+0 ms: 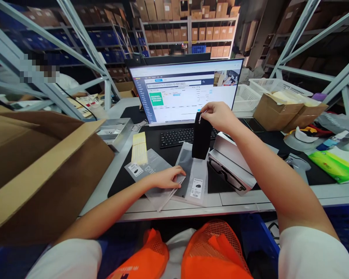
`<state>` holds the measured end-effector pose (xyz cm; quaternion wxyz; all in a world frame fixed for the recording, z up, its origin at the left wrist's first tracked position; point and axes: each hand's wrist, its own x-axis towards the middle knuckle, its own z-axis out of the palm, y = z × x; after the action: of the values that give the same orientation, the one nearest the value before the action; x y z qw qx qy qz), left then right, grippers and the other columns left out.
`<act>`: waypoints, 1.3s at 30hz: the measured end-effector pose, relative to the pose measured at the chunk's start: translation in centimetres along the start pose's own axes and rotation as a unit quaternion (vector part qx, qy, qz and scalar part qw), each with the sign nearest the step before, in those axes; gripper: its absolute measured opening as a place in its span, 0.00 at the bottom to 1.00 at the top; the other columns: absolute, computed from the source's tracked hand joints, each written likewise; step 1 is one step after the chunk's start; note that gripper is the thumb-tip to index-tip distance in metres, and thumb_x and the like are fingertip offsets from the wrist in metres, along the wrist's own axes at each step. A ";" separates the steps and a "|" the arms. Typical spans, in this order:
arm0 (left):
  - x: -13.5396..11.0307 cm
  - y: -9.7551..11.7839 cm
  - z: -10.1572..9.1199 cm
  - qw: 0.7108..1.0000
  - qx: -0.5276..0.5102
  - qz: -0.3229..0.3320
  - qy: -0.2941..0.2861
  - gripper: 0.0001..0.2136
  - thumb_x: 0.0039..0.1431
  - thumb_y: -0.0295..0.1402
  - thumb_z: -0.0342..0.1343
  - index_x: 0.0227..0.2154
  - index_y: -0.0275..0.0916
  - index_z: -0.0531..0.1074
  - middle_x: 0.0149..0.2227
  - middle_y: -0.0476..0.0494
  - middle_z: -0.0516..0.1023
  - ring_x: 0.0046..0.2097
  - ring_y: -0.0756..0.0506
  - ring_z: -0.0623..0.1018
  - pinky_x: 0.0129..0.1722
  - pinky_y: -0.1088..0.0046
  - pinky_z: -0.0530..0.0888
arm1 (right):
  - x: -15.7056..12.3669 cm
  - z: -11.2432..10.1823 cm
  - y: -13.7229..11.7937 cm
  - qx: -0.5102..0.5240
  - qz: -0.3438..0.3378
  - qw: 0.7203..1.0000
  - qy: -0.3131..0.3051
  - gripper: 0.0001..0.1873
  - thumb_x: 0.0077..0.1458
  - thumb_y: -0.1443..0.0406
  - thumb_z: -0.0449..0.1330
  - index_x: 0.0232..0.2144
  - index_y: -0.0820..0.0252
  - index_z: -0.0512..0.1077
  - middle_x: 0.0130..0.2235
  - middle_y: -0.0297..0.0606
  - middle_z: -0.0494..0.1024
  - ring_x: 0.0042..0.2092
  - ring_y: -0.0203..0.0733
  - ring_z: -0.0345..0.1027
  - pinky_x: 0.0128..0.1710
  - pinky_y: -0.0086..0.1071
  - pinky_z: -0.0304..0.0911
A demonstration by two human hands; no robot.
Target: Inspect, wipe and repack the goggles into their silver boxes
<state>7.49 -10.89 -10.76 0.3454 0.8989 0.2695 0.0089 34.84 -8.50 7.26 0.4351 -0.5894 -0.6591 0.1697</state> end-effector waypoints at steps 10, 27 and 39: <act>-0.3 0.2 0.4 0.999 0.041 0.027 0.016 0.27 0.47 0.21 0.53 0.53 0.40 0.70 0.49 0.42 0.73 0.42 0.45 0.76 0.41 0.70 0.73 | -0.3 -0.1 0.4 0.028 0.020 0.999 -0.003 0.05 0.49 0.67 0.68 0.32 0.60 0.78 0.26 0.35 0.76 0.26 0.37 0.65 0.32 0.37 0.65; 0.2 6.9 -14.1 0.931 0.222 -0.036 0.289 0.09 0.53 0.22 0.50 0.24 0.39 0.73 0.29 0.43 0.75 0.33 0.42 0.74 0.37 0.65 0.70 | 0.2 -2.5 -1.8 -0.029 -0.043 0.998 0.022 0.05 0.50 0.68 0.66 0.32 0.60 0.79 0.28 0.37 0.78 0.31 0.41 0.69 0.35 0.37 0.65; 0.7 11.2 -21.9 0.855 0.213 -0.074 0.466 0.10 0.46 0.18 0.48 0.25 0.40 0.66 0.29 0.45 0.72 0.35 0.43 0.71 0.37 0.66 0.65 | 3.7 -6.2 -12.3 -0.066 -0.118 0.980 0.149 0.09 0.52 0.73 0.64 0.36 0.63 0.82 0.28 0.34 0.74 0.26 0.29 0.58 0.30 0.28 0.59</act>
<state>9.01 -3.91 12.78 -0.0216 0.8185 0.4598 0.3439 32.15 -9.91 21.15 0.5052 -0.5537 -0.6618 -0.0165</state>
